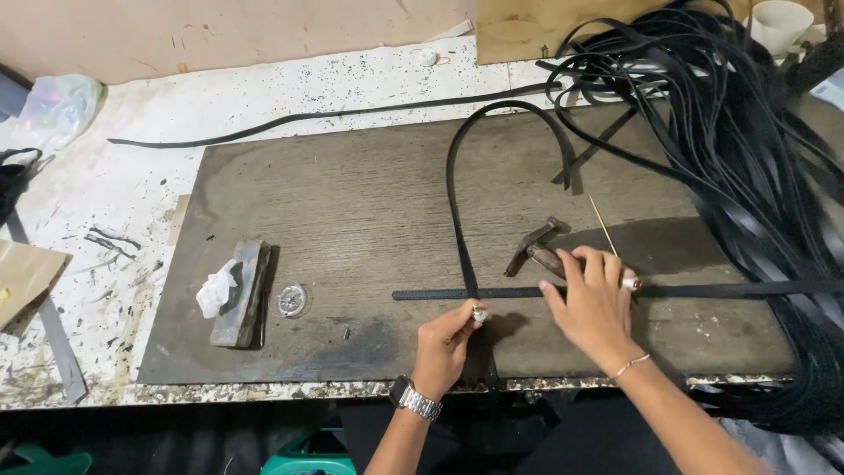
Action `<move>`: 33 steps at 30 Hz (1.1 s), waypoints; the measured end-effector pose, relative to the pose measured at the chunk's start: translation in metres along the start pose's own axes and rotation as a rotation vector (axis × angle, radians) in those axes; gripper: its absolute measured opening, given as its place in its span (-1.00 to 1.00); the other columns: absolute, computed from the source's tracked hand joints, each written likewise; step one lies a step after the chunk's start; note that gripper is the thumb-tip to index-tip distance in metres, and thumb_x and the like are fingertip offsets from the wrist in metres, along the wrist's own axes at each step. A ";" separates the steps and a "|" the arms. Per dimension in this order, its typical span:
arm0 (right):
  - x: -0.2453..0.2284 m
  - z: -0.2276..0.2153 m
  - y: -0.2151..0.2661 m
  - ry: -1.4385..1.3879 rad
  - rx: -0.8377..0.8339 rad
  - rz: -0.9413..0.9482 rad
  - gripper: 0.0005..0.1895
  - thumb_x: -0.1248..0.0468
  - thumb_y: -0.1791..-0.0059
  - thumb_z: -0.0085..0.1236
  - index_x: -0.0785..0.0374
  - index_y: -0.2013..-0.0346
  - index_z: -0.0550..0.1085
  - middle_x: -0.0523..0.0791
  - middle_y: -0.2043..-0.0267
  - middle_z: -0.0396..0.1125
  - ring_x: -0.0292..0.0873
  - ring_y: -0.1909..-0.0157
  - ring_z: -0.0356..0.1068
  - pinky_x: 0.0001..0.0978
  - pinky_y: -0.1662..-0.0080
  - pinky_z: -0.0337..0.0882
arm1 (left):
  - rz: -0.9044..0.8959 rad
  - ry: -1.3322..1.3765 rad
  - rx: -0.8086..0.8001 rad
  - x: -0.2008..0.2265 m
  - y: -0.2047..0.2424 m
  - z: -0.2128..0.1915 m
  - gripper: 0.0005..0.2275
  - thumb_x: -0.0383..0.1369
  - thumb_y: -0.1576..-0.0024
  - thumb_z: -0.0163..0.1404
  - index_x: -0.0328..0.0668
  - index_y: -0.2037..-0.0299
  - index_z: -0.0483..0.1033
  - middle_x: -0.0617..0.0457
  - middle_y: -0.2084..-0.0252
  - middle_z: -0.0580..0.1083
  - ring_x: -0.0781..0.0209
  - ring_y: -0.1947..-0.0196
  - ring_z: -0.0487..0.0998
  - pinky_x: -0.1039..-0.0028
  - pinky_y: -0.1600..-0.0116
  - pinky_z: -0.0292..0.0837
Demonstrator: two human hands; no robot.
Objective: Punching holes in leather straps using a manual punch tool and a hammer on a workbench.
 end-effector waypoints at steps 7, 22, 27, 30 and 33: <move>-0.003 -0.030 -0.025 0.200 -0.085 0.000 -0.58 -0.12 -0.11 -0.10 0.12 0.05 0.47 -0.14 0.21 0.43 -0.01 0.19 0.44 -0.11 0.17 0.40 | 0.040 0.039 0.009 0.004 -0.001 0.000 -0.63 -0.66 -0.19 0.02 -0.18 -0.20 0.48 -0.06 0.01 0.62 0.09 0.03 0.70 0.34 -0.15 0.67; -0.070 -0.092 0.037 -0.496 -0.437 0.107 -0.58 -0.09 -0.07 -0.14 0.04 -0.04 0.47 -0.22 0.61 0.32 -0.25 0.61 0.27 -0.37 0.45 0.23 | 0.028 0.037 -0.011 -0.002 0.002 0.003 -0.54 -0.68 -0.17 0.03 -0.10 -0.27 0.44 -0.04 0.07 0.63 0.15 0.14 0.68 0.39 -0.01 0.64; -0.076 -0.116 0.038 -0.534 -0.017 -0.131 -0.56 -0.05 -0.09 -0.20 0.20 0.04 0.44 -0.22 0.63 0.26 -0.26 0.69 0.23 -0.40 0.55 0.22 | 0.043 0.072 -0.017 0.008 -0.001 0.001 -0.54 -0.74 -0.15 0.00 -0.18 -0.24 0.45 -0.09 0.00 0.62 0.09 0.04 0.69 0.36 -0.14 0.66; -0.079 -0.085 0.042 -0.430 -0.686 0.208 -0.57 -0.11 -0.11 -0.25 -0.08 -0.17 0.39 -0.20 0.58 0.24 -0.24 0.56 0.18 -0.36 0.39 0.15 | 0.008 0.082 -0.011 0.005 0.001 -0.001 -0.70 -0.65 -0.19 0.01 -0.21 -0.09 0.58 -0.08 0.04 0.64 0.04 0.07 0.70 0.35 -0.04 0.67; -0.067 -0.081 0.035 -0.454 -0.608 0.219 -0.60 -0.09 -0.10 -0.16 -0.02 -0.05 0.48 -0.23 0.63 0.23 -0.27 0.60 0.18 -0.38 0.43 0.14 | -0.012 0.102 -0.020 -0.002 0.003 0.002 -0.56 -0.67 -0.18 -0.01 -0.12 -0.26 0.45 -0.08 0.06 0.65 0.10 0.11 0.70 0.37 -0.03 0.66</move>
Point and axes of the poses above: each hand's wrist, its own y-axis away from the middle knuckle, its own z-axis out of the palm, x = y × z, the point moved 8 cm from there along -y, towards the middle knuckle
